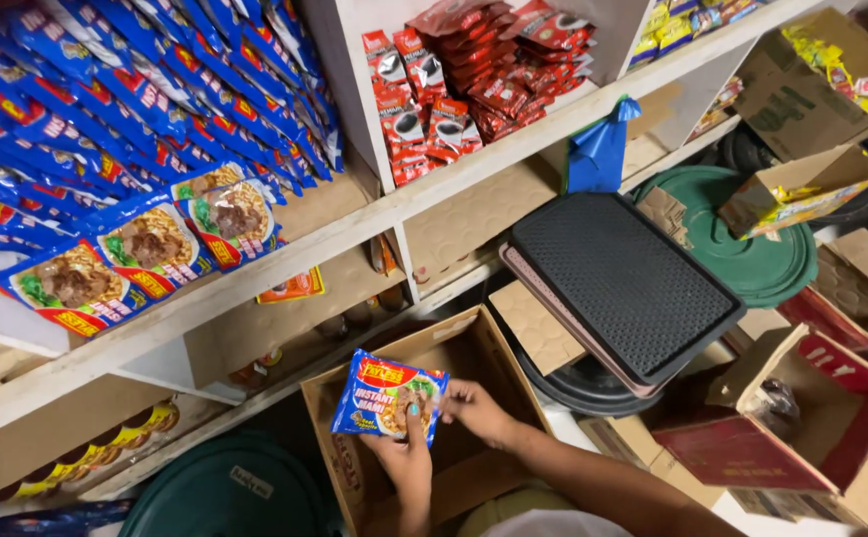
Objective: Organizing and restocking instant noodle packets and other goods on shelves in a small grocery store.
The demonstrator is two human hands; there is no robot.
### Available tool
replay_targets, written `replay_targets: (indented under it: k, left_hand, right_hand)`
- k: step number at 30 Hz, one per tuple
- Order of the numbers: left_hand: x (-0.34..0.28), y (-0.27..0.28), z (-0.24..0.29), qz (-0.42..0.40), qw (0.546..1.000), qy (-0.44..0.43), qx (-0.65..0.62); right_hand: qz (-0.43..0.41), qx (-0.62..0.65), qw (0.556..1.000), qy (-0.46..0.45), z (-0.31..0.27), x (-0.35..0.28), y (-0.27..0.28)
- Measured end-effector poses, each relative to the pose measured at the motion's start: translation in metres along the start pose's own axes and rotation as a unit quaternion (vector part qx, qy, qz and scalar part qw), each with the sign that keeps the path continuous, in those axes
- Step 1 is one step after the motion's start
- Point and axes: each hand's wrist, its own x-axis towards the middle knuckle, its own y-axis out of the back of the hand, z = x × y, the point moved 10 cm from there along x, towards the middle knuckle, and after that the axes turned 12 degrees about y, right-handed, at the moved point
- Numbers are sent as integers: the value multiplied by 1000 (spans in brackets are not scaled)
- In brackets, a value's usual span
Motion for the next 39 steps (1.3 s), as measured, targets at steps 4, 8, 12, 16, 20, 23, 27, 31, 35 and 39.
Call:
replay_targets:
  k: [4,8,12,16,20,23,27,31,35,39]
  left_hand:
    - [-11,-11,7,-57,998,-13,-35]
    - [-10,-10,14,-60,996,-65,-33]
    - [-9,6,16,3,996,-84,30]
    - [-7,6,3,-11,998,-57,-8]
    - [-11,2,8,-18,997,-68,9]
    - [-11,0,13,-27,998,-63,-5]
    - [2,5,4,-26,997,-63,-29]
    - [13,5,-9,1,1000,-26,-12]
    - [11,0,7,-7,999,-52,-6]
    - [19,2,8,3,997,-72,9]
  right_hand:
    - [57,32,998,0,11,-1,15]
    - [71,-64,993,76,-21,-1,13]
    - [-52,-129,972,191,-15,-21,-19]
    - [-90,-88,985,115,-4,-16,-17]
    - [22,2,1000,8,2,-3,8]
    - [64,22,997,-22,4,-1,12]
    - [-7,-10,998,-67,-25,-7,-21]
    - [-2,0,997,-72,5,10,-3]
    - [93,53,994,-28,18,28,30]
    - [45,24,997,-61,-12,28,0]
